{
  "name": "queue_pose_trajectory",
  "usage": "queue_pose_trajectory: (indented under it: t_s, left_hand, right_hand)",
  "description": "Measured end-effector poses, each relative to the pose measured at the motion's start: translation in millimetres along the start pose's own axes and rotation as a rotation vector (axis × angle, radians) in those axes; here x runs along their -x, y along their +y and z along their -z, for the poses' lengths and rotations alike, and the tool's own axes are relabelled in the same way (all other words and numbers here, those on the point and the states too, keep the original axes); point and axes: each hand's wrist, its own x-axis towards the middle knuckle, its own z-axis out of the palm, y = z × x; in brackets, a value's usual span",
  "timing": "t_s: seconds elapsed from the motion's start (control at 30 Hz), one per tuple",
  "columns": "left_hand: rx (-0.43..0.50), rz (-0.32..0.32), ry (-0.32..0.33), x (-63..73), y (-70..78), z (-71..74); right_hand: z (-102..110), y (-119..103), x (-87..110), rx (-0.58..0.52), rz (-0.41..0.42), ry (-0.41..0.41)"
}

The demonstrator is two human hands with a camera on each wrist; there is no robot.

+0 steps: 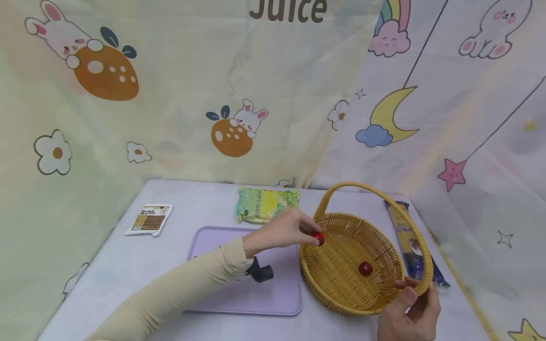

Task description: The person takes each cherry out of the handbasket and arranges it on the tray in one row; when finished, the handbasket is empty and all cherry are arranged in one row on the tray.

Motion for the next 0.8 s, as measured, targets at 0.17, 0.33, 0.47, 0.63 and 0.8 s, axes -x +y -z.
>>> queue_pose_trajectory:
  t_s: [0.17, 0.33, 0.47, 0.63, 0.8]
  left_hand:
    - [0.003, 0.029, 0.008, 35.6, -16.0, 17.1]
    - [-0.062, -0.003, 0.021, 63.6, -31.2, 29.0]
    - [-0.067, -0.002, 0.015, 76.7, -42.0, 30.7]
    - [-0.042, 0.025, -0.020, 86.2, -50.1, 27.3]
    - [-0.133, 0.037, -0.058, 90.3, -56.8, 20.7]
  right_hand:
    - [-2, -7, 2.7, 0.010, -0.027, 0.021]
    - [-3, -13, 1.8, 0.001, -0.046, 0.035]
    - [-2, -14, 0.1, 0.002, -0.050, 0.045]
    - [-2, -12, -0.6, -0.007, -0.058, 0.047]
    - [-3, -12, 1.2, -0.015, -0.083, 0.035]
